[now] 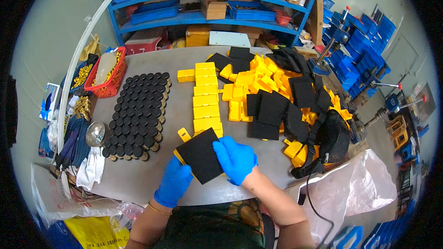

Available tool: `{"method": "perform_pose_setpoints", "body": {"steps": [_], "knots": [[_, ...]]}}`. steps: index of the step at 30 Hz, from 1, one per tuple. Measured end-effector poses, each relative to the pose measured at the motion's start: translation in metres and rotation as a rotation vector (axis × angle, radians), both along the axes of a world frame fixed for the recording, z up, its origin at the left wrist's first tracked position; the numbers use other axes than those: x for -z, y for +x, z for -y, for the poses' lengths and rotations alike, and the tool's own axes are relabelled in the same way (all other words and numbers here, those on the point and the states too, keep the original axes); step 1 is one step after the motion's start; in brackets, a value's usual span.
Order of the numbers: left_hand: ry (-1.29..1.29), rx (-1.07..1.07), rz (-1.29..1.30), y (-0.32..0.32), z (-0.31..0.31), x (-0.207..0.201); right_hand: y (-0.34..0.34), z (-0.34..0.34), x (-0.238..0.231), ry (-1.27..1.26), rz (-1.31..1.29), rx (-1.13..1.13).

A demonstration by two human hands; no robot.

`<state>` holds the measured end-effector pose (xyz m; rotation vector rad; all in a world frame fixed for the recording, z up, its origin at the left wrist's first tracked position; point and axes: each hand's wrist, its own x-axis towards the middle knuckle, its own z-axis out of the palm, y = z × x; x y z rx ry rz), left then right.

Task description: The person is assembling small yellow and black boxes by putting parts together.

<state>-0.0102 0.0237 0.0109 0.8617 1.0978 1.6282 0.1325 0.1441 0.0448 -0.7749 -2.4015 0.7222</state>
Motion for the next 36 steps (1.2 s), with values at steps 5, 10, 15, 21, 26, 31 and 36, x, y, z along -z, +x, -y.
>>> {"method": "perform_pose_setpoints", "body": {"steps": [5,10,15,21,26,31,36], "knots": [[-0.052,-0.142,0.096,0.004,0.013,-0.011,-0.017,0.014,-0.013,0.131,0.066,0.005],[-0.078,-0.142,0.120,0.001,0.019,0.003,-0.026,-0.002,-0.005,-1.011,-0.327,-0.216],[-0.075,-0.054,0.353,-0.005,0.021,0.012,-0.033,-0.009,-0.013,-0.854,-0.003,-0.266],[-0.091,0.185,0.883,-0.013,0.020,-0.004,-0.040,-0.007,-0.037,-0.285,0.381,-0.579],[-0.082,0.181,0.472,-0.022,0.033,0.000,-0.056,-0.014,-0.016,-0.222,0.340,-0.583],[-0.122,-0.086,0.243,-0.026,0.062,0.022,-0.085,-0.008,-0.030,-0.651,0.353,-0.667],[-0.171,-0.132,0.612,-0.030,0.097,0.042,-0.117,0.006,0.002,-0.402,0.428,-0.741]]}}
